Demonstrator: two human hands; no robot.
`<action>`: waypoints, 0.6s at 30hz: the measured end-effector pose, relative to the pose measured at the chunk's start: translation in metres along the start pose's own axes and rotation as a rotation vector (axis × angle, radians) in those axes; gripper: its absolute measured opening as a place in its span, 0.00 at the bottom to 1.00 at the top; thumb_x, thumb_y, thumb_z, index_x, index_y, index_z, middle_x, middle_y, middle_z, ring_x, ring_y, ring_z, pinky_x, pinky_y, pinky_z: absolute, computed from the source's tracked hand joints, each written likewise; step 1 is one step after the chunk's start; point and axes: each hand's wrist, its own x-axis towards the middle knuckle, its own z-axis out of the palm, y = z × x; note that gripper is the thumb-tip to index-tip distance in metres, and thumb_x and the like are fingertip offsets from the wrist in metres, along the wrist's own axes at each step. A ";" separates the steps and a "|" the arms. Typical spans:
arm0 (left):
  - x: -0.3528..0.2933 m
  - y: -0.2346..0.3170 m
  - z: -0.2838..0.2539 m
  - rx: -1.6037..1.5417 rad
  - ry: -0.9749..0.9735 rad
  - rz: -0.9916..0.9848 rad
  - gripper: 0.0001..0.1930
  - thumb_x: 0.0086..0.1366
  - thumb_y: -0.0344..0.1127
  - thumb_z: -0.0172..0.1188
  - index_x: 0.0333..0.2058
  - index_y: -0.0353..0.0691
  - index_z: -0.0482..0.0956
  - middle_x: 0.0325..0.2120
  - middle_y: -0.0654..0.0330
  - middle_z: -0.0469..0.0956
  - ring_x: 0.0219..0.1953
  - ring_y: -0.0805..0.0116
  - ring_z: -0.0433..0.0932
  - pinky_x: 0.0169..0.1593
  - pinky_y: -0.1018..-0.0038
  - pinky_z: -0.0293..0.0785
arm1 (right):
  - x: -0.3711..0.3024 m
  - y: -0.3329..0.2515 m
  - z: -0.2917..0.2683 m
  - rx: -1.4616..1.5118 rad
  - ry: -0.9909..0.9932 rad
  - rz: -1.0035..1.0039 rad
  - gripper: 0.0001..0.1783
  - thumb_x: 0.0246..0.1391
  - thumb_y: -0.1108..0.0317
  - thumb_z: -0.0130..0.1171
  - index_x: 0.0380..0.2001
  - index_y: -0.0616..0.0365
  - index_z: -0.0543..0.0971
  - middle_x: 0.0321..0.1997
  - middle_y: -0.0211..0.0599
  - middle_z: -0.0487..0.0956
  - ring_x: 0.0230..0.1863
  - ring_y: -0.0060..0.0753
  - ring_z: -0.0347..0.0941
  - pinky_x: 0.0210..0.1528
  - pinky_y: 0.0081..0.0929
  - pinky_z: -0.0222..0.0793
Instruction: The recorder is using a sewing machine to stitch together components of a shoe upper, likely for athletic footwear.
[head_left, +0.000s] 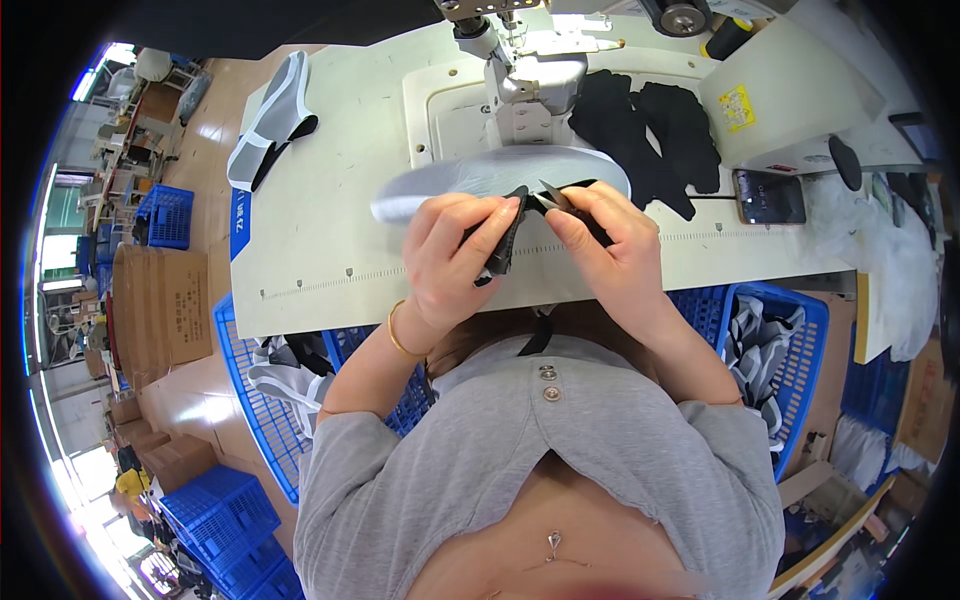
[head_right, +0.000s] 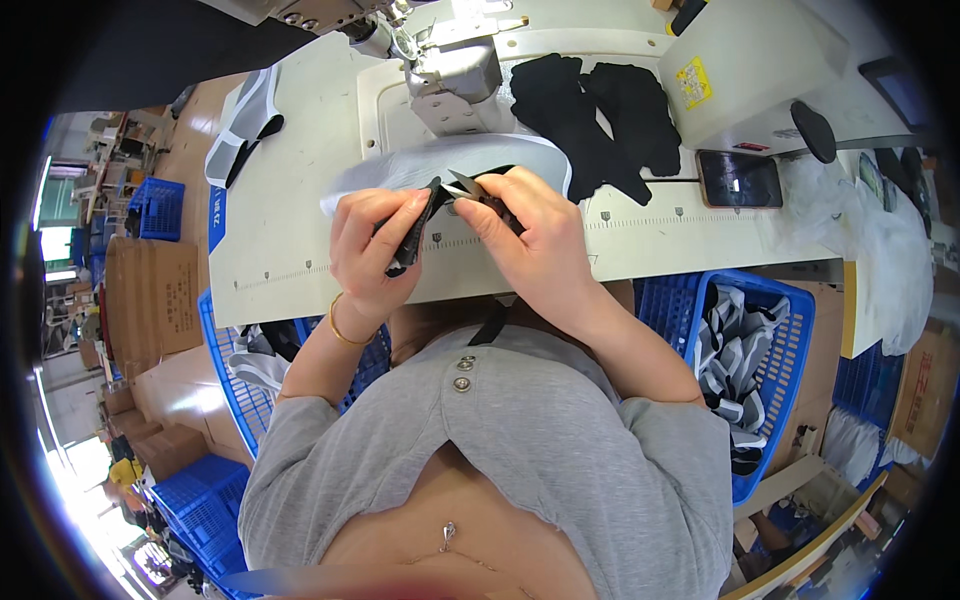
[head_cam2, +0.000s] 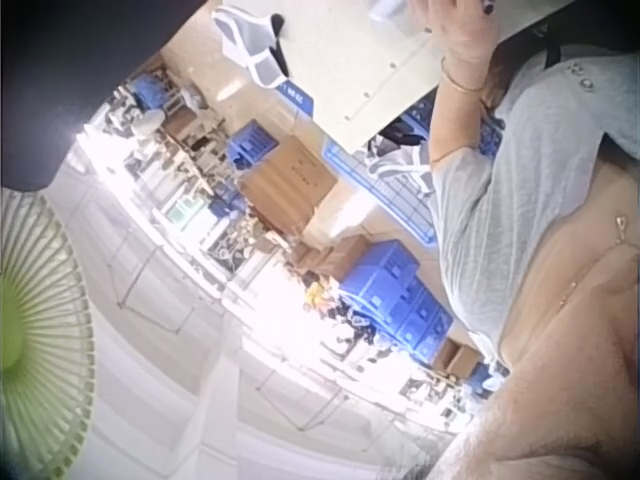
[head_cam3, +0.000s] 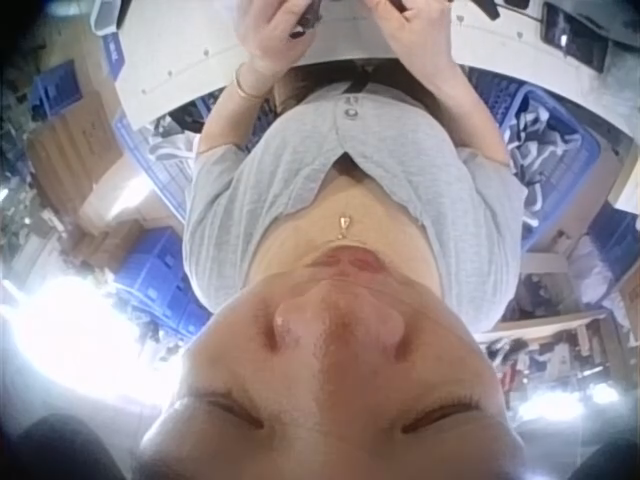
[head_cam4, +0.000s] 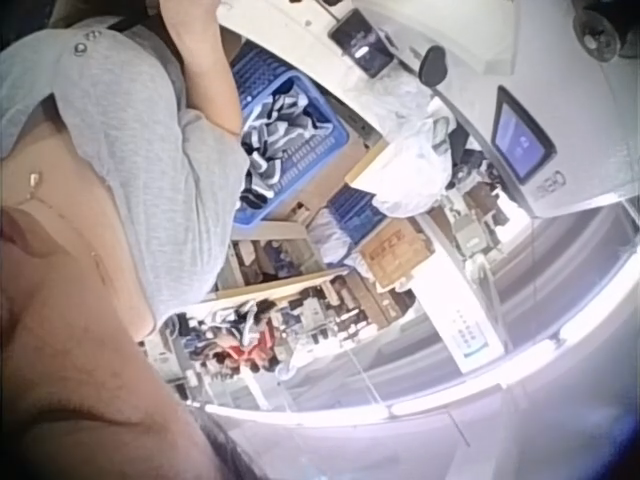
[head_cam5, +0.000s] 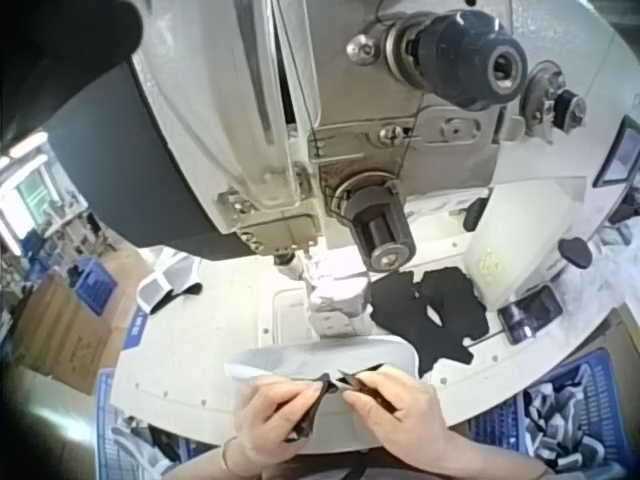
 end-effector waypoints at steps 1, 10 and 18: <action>-0.004 -0.005 0.004 0.056 0.026 0.066 0.22 0.38 0.27 0.66 0.38 0.35 0.83 0.34 0.61 0.79 0.34 0.64 0.77 0.36 0.71 0.74 | 0.001 -0.001 -0.002 -0.041 -0.024 0.006 0.12 0.56 0.66 0.62 0.34 0.67 0.78 0.26 0.40 0.73 0.26 0.33 0.70 0.28 0.27 0.65; -0.009 -0.008 0.005 0.122 0.000 0.167 0.20 0.42 0.32 0.64 0.38 0.35 0.83 0.34 0.61 0.79 0.34 0.65 0.77 0.37 0.70 0.73 | 0.003 0.002 0.003 -0.093 -0.051 -0.031 0.12 0.55 0.66 0.63 0.34 0.67 0.78 0.26 0.41 0.73 0.25 0.37 0.71 0.29 0.30 0.66; -0.007 -0.007 0.007 0.078 0.022 0.117 0.21 0.40 0.29 0.65 0.38 0.36 0.82 0.33 0.61 0.79 0.34 0.65 0.77 0.37 0.69 0.73 | 0.001 0.002 0.006 -0.112 0.113 -0.085 0.11 0.53 0.67 0.65 0.34 0.65 0.78 0.25 0.37 0.73 0.25 0.31 0.70 0.27 0.26 0.66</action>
